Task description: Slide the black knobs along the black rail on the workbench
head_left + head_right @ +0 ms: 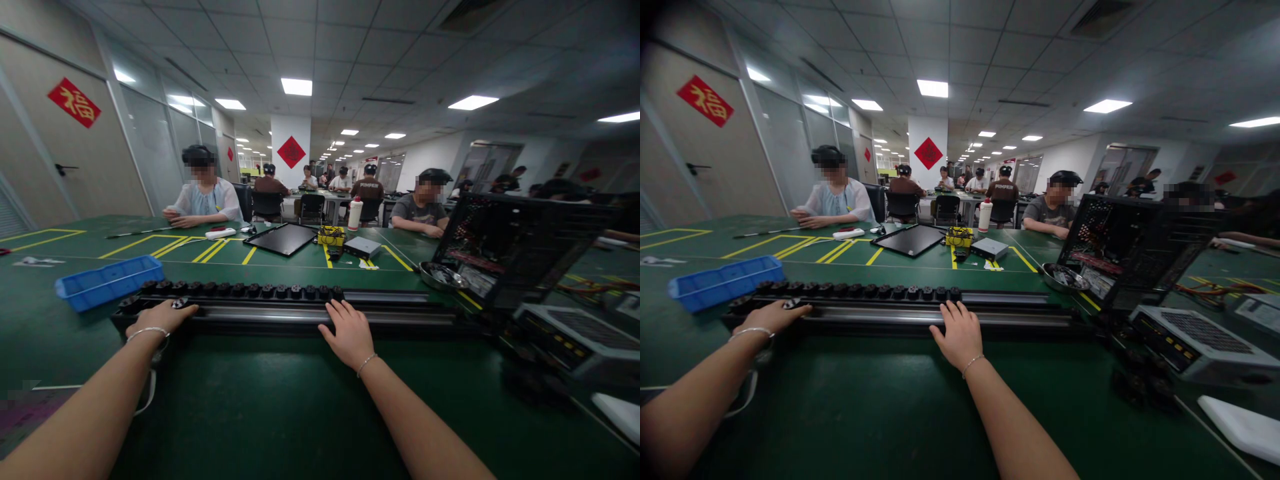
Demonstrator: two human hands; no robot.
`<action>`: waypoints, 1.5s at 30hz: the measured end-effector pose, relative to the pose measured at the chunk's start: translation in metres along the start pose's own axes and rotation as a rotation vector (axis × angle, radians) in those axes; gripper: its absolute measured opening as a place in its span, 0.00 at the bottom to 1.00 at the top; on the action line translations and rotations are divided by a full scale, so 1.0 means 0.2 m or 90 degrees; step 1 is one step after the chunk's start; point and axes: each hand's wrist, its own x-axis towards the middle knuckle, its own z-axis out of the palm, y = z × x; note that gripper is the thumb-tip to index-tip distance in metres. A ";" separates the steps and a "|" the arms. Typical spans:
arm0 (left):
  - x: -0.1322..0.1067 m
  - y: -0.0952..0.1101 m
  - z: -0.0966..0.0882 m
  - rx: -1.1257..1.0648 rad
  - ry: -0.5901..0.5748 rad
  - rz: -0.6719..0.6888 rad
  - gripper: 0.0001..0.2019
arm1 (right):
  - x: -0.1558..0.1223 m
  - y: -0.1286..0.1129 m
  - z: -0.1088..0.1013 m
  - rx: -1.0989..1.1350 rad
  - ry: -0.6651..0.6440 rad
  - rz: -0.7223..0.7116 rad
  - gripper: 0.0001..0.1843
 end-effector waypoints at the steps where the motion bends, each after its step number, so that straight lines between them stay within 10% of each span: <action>1: 0.00 0.00 0.00 -0.001 -0.001 0.002 0.43 | 0.00 0.00 0.00 0.001 0.001 -0.001 0.29; 45: -0.02 0.01 -0.01 0.013 -0.004 0.011 0.47 | 0.00 -0.01 -0.02 -0.006 -0.022 0.010 0.29</action>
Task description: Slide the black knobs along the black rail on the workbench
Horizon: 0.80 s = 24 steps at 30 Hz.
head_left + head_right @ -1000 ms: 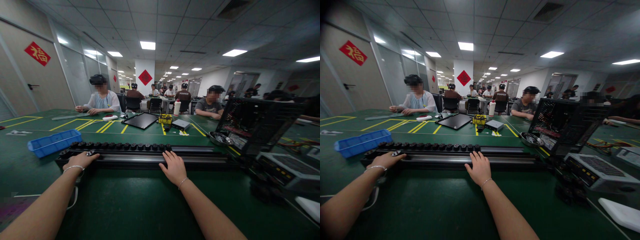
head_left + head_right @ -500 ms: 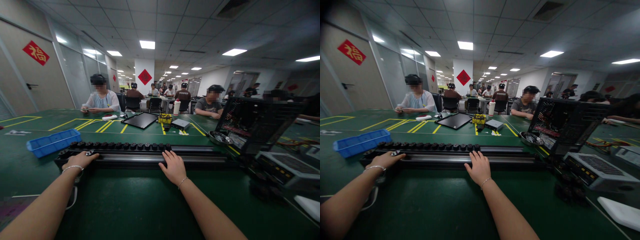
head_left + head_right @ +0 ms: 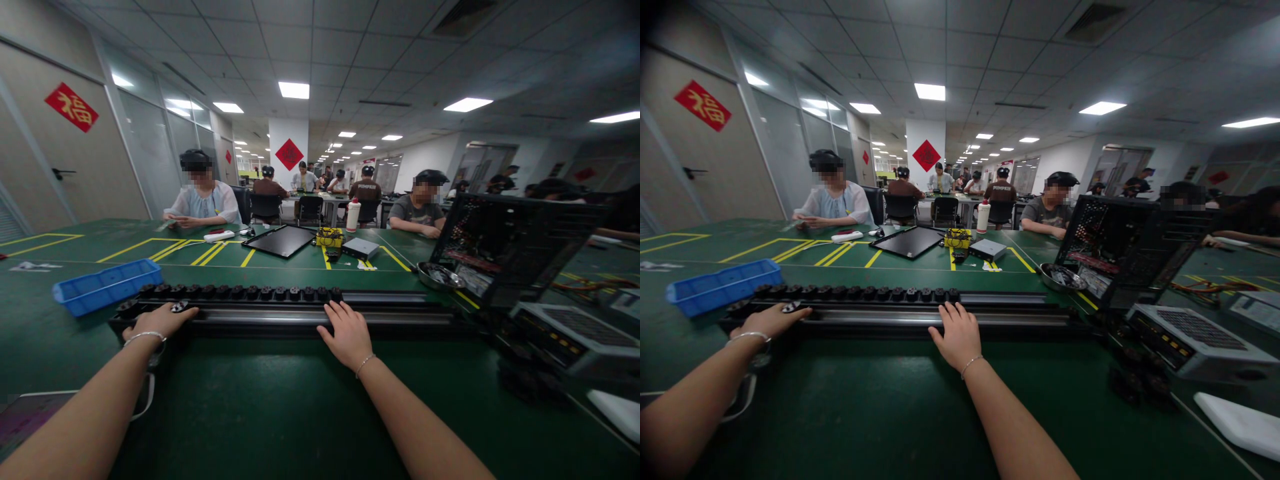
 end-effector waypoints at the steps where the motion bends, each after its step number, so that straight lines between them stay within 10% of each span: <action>1: 0.00 0.00 0.00 0.001 -0.001 0.003 0.47 | 0.00 0.00 0.00 -0.002 -0.001 0.000 0.29; 24: 0.04 -0.02 0.03 -0.004 0.010 -0.003 0.49 | 0.00 0.00 0.00 0.018 0.001 0.000 0.29</action>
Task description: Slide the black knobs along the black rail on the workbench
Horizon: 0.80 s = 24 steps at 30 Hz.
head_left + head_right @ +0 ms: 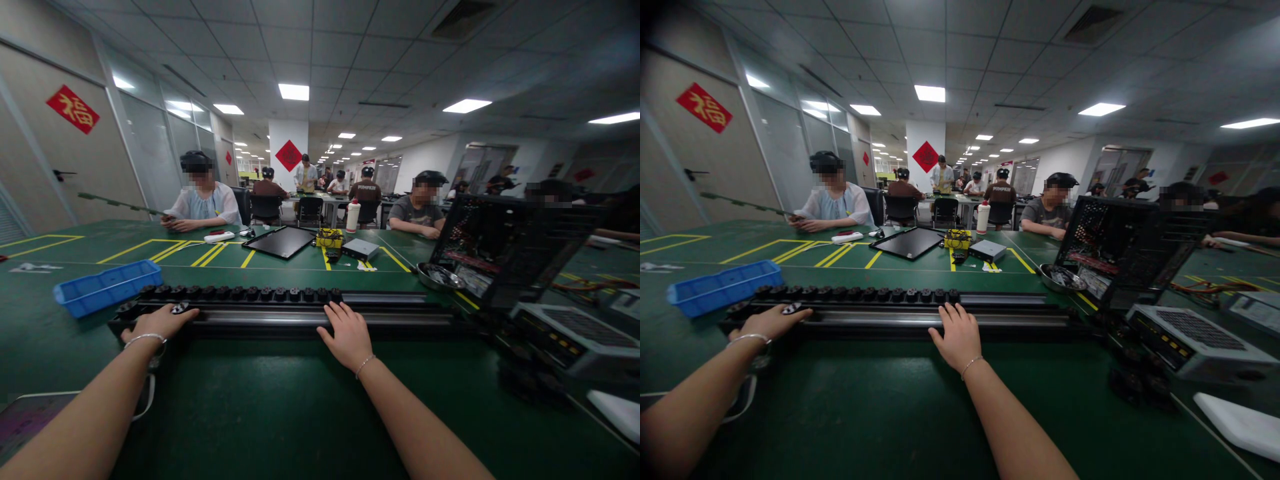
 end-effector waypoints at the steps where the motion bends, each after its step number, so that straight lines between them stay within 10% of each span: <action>1: 0.00 0.00 0.00 -0.001 0.001 -0.001 0.49 | 0.00 0.00 0.00 0.003 0.002 0.000 0.29; 24: -0.03 0.00 -0.01 -0.005 -0.007 -0.009 0.49 | 0.00 0.00 0.00 -0.008 -0.009 0.001 0.30</action>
